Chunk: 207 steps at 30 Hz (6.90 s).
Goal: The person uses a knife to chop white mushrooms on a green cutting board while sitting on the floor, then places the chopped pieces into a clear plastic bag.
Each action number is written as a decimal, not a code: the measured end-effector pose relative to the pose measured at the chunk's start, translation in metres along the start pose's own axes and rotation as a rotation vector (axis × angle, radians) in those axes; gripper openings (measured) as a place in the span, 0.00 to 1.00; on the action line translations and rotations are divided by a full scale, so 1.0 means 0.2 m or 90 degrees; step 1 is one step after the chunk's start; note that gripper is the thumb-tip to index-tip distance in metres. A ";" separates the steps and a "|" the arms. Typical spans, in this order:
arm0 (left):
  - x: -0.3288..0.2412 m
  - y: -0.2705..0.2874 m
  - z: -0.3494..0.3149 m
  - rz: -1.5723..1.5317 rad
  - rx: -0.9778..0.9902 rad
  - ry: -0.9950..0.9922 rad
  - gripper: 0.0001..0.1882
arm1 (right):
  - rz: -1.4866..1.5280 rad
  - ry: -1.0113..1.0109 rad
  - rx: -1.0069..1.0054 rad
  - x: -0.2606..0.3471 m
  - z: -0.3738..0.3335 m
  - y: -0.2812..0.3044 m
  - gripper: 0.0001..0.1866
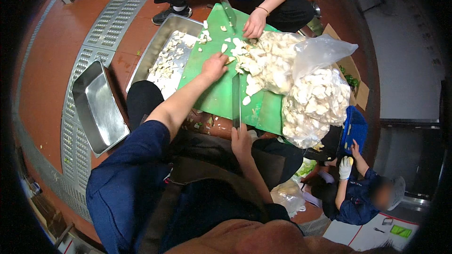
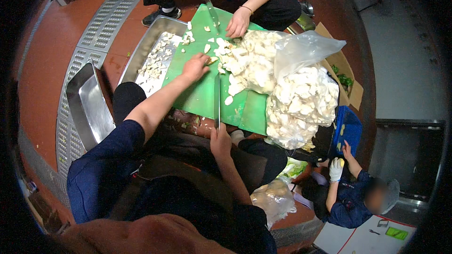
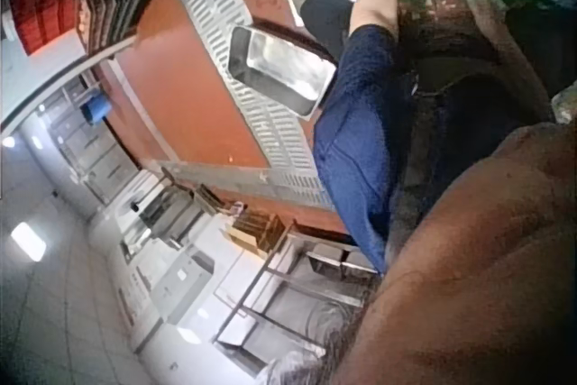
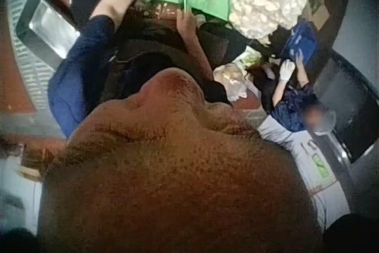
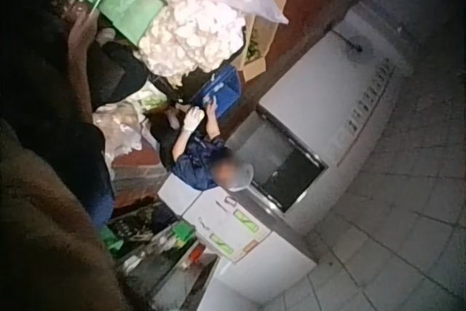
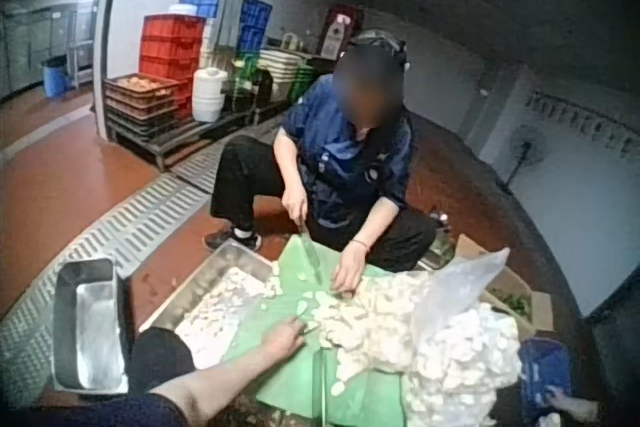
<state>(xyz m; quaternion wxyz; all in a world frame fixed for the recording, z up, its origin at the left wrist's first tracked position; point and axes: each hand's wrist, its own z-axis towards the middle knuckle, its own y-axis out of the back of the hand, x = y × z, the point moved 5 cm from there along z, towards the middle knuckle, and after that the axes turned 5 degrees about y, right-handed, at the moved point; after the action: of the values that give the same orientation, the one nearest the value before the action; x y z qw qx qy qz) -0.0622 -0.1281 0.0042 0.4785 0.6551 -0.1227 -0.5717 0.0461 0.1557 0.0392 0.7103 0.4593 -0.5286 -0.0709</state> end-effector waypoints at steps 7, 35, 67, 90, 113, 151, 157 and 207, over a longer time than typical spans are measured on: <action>0.07 -0.12 -0.06 -0.031 -0.029 -0.040 0.07 | 0.015 -0.093 0.071 0.00 0.02 0.09 0.19; -0.06 0.05 -0.49 -0.009 -0.050 -0.108 0.18 | -0.050 -0.066 0.046 0.06 -0.07 0.02 0.15; 0.05 -0.04 -0.34 -0.046 -0.043 -0.069 0.03 | 0.047 -0.110 0.002 -0.06 -0.15 0.08 0.12; 0.08 0.05 -0.55 -0.027 -0.052 -0.025 0.11 | -0.077 0.074 0.054 0.17 -0.08 0.11 0.13; 0.09 0.09 -0.55 -0.022 -0.042 -0.060 0.12 | -0.067 0.051 0.099 0.09 0.00 -0.05 0.13; -0.30 -0.28 -0.08 0.068 0.148 -0.026 0.46 | -0.046 -0.139 -0.063 -0.07 -0.03 0.04 0.17; -0.07 -0.14 -0.16 -0.018 0.061 -0.075 0.26 | -0.027 0.005 -0.001 0.04 0.01 -0.03 0.16; 0.25 0.23 -0.52 -0.148 0.046 0.097 0.15 | 0.046 0.041 0.127 0.18 0.09 -0.19 0.16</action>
<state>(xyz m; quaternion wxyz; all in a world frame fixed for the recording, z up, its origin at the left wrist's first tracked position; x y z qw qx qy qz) 0.0604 -0.1359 -0.0035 0.3930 0.7233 -0.0296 -0.5670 0.0618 0.1026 0.0367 0.6794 0.5106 -0.5265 0.0225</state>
